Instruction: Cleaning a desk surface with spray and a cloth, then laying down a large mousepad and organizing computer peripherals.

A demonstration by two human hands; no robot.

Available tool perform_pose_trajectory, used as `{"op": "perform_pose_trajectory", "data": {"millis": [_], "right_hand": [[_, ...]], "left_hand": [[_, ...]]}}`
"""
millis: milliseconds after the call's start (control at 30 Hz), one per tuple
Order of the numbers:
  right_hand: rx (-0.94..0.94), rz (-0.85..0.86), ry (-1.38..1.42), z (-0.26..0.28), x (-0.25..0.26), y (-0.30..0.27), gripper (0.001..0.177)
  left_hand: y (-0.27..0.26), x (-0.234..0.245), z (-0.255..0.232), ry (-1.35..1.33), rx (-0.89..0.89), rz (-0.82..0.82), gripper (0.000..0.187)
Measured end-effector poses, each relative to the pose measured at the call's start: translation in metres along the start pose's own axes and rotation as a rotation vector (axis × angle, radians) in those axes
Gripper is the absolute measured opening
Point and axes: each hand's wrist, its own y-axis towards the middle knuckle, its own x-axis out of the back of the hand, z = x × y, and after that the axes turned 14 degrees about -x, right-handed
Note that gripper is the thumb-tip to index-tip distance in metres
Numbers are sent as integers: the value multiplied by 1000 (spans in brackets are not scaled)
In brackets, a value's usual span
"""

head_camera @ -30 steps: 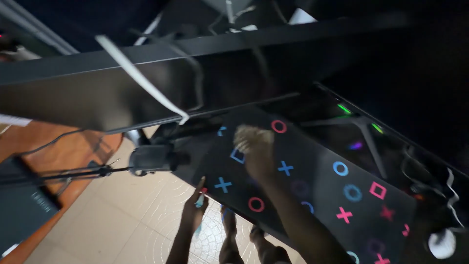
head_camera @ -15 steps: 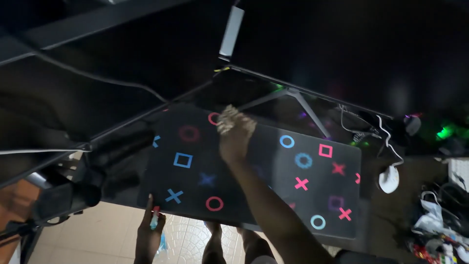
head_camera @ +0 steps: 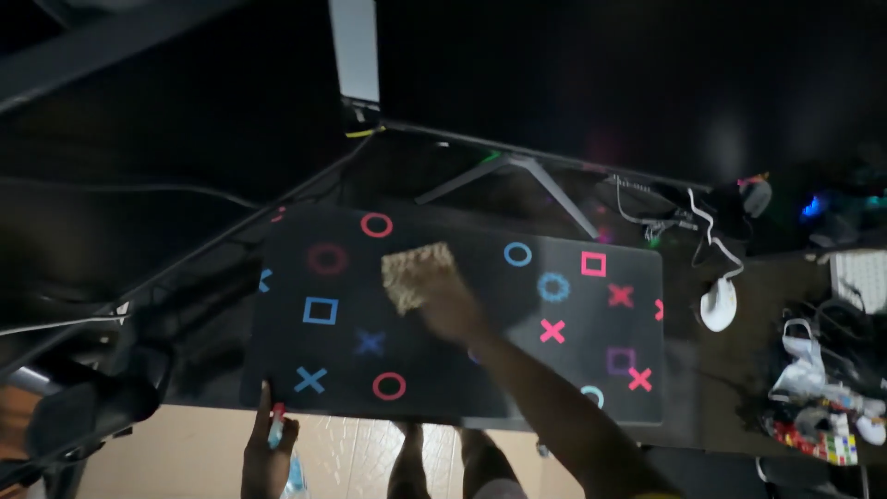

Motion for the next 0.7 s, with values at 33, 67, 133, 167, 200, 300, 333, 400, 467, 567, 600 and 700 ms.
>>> {"op": "perform_pose_trajectory", "data": {"millis": [33, 67, 133, 167, 200, 300, 333, 400, 467, 567, 600, 700], "right_hand": [[-74, -219, 94, -13, 7, -10, 58], [-138, -450, 181, -28, 19, -11, 47], [-304, -549, -47, -132, -45, -19, 56], [-468, -630, -283, -181, -74, -32, 68], [-482, -630, -284, -200, -74, -57, 68], [-495, -1018, -299, -231, -67, -105, 52], [-675, -836, -110, -228, -58, -121, 62], [-843, -644, 79, -223, -42, -134, 72], [-993, -405, 126, -217, -30, -133, 70], [-931, -540, 220, -212, -29, -135, 68], [-934, -539, 219, -203, -16, -135, 68], [-1015, -445, 441, -191, 2, -136, 62]], "left_hand": [[-7, 1, -4, 24, -12, -37, 79], [-9, 1, -12, 40, -35, -85, 75], [-10, -10, -13, 130, -62, -55, 73], [-11, -16, -13, 217, -83, -23, 70], [-16, -28, -18, 225, -89, -13, 70], [-33, -53, -64, 129, -145, -35, 52], [-45, -62, -98, -2, -280, -21, 55], [-56, -81, -166, -134, -418, -9, 60], [-59, -101, -230, 251, -98, 341, 63], [-51, -148, -260, 71, -233, 287, 44], [-51, -162, -264, 73, -232, 290, 44], [-31, -220, -242, 94, -334, 292, 43]]}}
